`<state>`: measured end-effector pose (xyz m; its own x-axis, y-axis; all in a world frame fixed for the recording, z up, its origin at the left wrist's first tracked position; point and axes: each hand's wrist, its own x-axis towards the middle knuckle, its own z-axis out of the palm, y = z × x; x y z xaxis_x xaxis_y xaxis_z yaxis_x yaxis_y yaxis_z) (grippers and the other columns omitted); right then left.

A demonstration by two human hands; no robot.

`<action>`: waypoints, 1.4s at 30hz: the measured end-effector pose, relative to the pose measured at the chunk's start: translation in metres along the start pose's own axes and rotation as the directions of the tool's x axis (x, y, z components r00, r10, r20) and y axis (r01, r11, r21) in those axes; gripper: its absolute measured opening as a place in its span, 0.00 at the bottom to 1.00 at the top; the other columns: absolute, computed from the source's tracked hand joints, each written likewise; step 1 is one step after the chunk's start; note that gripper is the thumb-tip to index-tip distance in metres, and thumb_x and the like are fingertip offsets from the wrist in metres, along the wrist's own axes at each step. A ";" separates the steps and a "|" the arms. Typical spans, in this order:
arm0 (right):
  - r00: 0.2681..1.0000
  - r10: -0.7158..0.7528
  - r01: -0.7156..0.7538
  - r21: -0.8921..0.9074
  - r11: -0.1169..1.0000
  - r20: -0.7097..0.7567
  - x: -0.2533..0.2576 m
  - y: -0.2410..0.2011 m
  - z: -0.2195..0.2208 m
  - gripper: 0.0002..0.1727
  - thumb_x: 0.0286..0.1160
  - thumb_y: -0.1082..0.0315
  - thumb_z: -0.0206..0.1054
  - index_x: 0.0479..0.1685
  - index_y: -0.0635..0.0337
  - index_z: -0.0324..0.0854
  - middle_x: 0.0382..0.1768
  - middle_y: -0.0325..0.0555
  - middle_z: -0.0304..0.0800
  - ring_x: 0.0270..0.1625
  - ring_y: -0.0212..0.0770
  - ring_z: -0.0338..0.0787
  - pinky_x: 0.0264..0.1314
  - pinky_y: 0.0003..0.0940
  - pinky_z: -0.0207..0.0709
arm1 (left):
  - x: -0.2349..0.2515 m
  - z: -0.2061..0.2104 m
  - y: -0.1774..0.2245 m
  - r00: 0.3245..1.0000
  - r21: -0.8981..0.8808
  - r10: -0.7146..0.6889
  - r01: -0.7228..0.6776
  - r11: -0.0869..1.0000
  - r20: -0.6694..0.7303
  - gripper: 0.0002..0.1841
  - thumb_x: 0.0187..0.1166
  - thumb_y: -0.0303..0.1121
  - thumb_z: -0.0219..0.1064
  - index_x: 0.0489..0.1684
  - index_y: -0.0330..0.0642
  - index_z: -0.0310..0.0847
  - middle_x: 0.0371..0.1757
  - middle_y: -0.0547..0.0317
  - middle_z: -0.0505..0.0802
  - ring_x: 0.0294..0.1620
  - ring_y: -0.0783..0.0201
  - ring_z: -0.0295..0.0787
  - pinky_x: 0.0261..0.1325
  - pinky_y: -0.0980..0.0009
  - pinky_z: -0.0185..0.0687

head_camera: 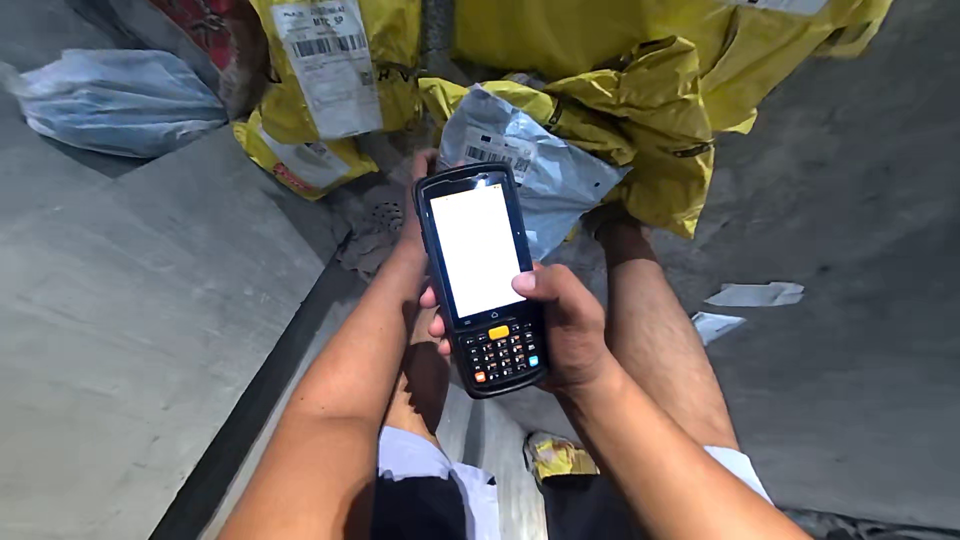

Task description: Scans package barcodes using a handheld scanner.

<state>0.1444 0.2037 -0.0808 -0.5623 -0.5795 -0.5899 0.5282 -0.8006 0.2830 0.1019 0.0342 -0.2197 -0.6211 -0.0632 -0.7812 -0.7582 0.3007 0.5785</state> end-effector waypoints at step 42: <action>0.869 0.178 -0.087 0.210 0.974 -0.462 -0.011 0.068 0.010 0.39 0.91 0.40 0.25 0.72 0.62 0.69 0.55 0.63 0.87 0.50 0.54 0.92 0.54 0.49 0.88 | -0.076 -0.148 -0.040 0.910 0.455 0.114 0.088 0.886 -0.399 0.36 0.84 0.38 0.64 0.86 0.30 0.50 0.58 0.48 0.84 0.52 0.67 0.84 0.58 0.67 0.84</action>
<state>0.1803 0.1546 -0.0475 -0.1004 -0.5750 -0.8119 0.4295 -0.7612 0.4859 0.1503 -0.1135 -0.1485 -0.7309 -0.4029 -0.5509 -0.6364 0.6940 0.3368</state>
